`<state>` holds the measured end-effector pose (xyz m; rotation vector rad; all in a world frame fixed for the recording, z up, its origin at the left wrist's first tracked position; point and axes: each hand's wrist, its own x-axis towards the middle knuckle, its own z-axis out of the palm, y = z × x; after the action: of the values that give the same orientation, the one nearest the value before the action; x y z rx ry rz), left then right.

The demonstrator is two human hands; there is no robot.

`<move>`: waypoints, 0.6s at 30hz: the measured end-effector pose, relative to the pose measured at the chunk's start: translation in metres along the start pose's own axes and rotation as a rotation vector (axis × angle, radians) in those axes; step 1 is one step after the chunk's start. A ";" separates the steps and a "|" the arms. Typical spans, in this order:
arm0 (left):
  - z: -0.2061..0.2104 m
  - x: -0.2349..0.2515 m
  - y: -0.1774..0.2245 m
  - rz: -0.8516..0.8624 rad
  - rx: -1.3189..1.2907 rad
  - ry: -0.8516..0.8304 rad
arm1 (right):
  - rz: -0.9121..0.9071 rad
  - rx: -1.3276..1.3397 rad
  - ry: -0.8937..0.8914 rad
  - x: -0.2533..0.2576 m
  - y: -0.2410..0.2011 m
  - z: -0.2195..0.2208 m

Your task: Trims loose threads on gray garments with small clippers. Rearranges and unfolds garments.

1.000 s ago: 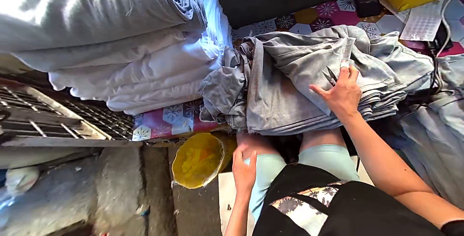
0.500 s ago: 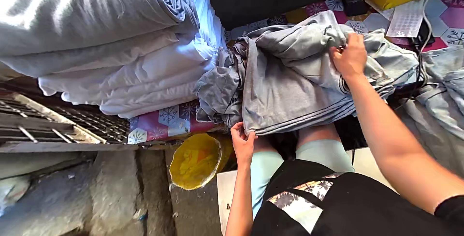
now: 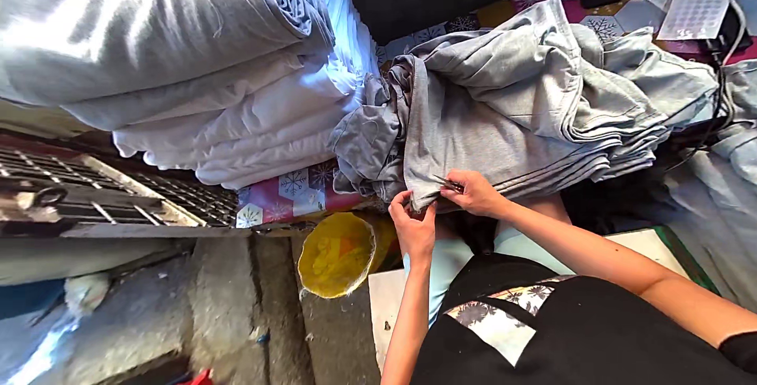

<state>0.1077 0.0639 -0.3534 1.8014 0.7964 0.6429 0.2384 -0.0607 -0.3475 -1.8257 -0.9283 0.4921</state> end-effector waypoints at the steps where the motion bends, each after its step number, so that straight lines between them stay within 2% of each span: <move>1: 0.003 -0.001 -0.003 0.057 0.057 0.053 | 0.056 0.096 -0.039 0.000 -0.006 -0.007; 4: 0.009 -0.003 -0.006 0.286 0.141 0.181 | 0.175 0.423 -0.101 0.000 -0.016 -0.028; 6: 0.014 0.000 -0.001 0.408 0.040 0.183 | 0.173 0.447 -0.037 -0.001 -0.018 -0.037; 9: 0.021 0.003 0.027 0.314 -0.165 0.067 | -0.078 0.071 0.214 -0.006 -0.021 -0.033; 12: 0.025 0.008 0.049 0.249 -0.224 -0.002 | -0.259 -0.236 0.401 -0.008 -0.022 -0.019; 16: 0.029 0.014 0.054 0.289 -0.107 0.006 | -0.299 -0.329 0.579 -0.007 -0.017 -0.015; 18: 0.030 0.019 0.050 0.335 -0.028 0.048 | -0.245 -0.337 0.570 -0.008 -0.016 -0.028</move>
<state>0.1532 0.0482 -0.3156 1.9169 0.5166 0.9122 0.2466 -0.0797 -0.3217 -1.9566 -0.8456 -0.3485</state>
